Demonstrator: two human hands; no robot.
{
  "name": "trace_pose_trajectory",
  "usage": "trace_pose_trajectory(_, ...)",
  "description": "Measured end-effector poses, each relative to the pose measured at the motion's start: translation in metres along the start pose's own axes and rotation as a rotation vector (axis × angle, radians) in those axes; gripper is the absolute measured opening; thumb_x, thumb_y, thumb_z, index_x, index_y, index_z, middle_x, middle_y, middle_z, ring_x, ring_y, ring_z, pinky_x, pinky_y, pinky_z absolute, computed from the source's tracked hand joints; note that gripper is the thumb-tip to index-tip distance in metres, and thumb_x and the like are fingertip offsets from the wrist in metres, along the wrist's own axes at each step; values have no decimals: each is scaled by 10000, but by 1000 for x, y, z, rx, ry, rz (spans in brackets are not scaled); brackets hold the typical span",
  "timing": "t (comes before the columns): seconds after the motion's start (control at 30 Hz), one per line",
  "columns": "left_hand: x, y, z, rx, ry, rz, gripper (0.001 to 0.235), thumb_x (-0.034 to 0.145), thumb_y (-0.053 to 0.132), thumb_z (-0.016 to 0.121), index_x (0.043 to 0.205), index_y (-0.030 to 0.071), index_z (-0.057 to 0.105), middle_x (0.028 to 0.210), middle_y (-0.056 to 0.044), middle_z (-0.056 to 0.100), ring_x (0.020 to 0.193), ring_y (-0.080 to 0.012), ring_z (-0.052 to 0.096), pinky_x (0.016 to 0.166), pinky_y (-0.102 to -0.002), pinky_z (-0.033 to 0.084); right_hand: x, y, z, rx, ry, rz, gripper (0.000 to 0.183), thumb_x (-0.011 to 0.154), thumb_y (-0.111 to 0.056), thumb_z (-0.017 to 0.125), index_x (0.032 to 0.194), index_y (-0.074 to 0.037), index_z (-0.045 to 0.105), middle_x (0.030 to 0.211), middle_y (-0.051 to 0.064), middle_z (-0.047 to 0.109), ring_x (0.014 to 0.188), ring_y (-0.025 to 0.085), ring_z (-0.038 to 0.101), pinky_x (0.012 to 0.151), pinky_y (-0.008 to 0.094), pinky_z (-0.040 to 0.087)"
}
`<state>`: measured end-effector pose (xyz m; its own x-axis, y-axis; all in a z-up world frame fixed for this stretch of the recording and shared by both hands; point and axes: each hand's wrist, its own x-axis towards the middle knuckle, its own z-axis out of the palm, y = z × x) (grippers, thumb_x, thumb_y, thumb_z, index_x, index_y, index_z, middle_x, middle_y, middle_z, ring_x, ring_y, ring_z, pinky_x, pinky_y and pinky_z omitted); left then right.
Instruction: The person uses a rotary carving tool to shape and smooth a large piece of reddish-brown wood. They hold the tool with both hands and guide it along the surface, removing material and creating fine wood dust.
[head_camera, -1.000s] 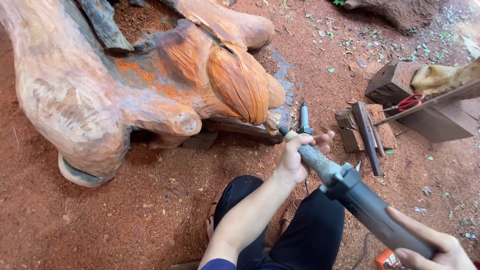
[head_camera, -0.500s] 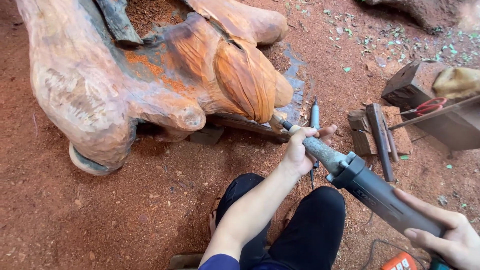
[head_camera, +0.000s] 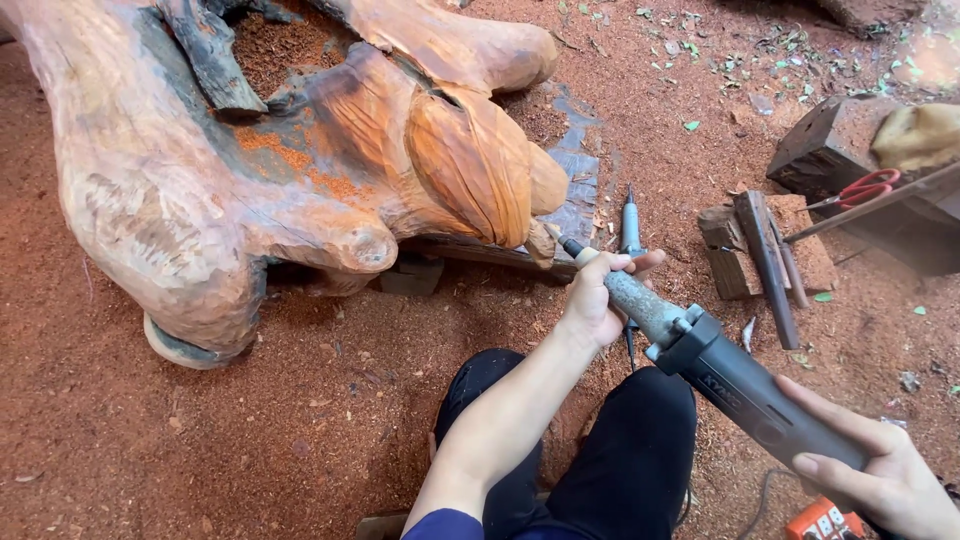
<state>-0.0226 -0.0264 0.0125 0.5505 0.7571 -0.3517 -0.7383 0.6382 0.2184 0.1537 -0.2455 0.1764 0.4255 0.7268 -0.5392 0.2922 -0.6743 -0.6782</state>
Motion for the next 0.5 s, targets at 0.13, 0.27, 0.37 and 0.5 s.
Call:
trace_pose_trajectory(0.13, 7, -2, -3, 15, 48, -18, 79, 812, 123, 595, 741, 144, 566, 1009, -193, 771, 990, -222, 728, 834, -307, 552, 9, 9, -3, -40, -23, 36, 852, 732, 129, 746, 1529, -162, 658, 1263, 151, 779, 788, 354, 596, 685, 483, 530)
trace_pose_trajectory(0.27, 10, -5, -8, 7, 47, 12, 62, 808, 129, 598, 756, 128, 565, 997, -222, 762, 994, -261, 735, 879, -301, 555, 10, 11, -1, -17, -23, 30, 828, 730, 133, 733, 1506, -146, 663, 1370, 110, 756, 882, 332, 629, 715, 490, 544)
trace_pose_trajectory(0.37, 10, -4, -10, -15, 5, -23, 70, 853, 126, 591, 914, 142, 560, 1020, -184, 772, 996, -249, 737, 657, -390, 585, 18, 23, -4, -55, -54, -29, 834, 709, 80, 759, 1497, -173, 661, 1387, 72, 761, 898, 286, 641, 664, 457, 552)
trace_pose_trajectory(0.5, 8, -3, -8, -23, 44, -20, 113, 841, 110, 592, 929, 116, 522, 994, -195, 770, 867, -242, 731, 671, -407, 582, 27, 40, -3, -12, -32, -15, 851, 700, 86, 761, 1507, -170, 668, 1196, 178, 759, 691, 380, 628, 606, 506, 581)
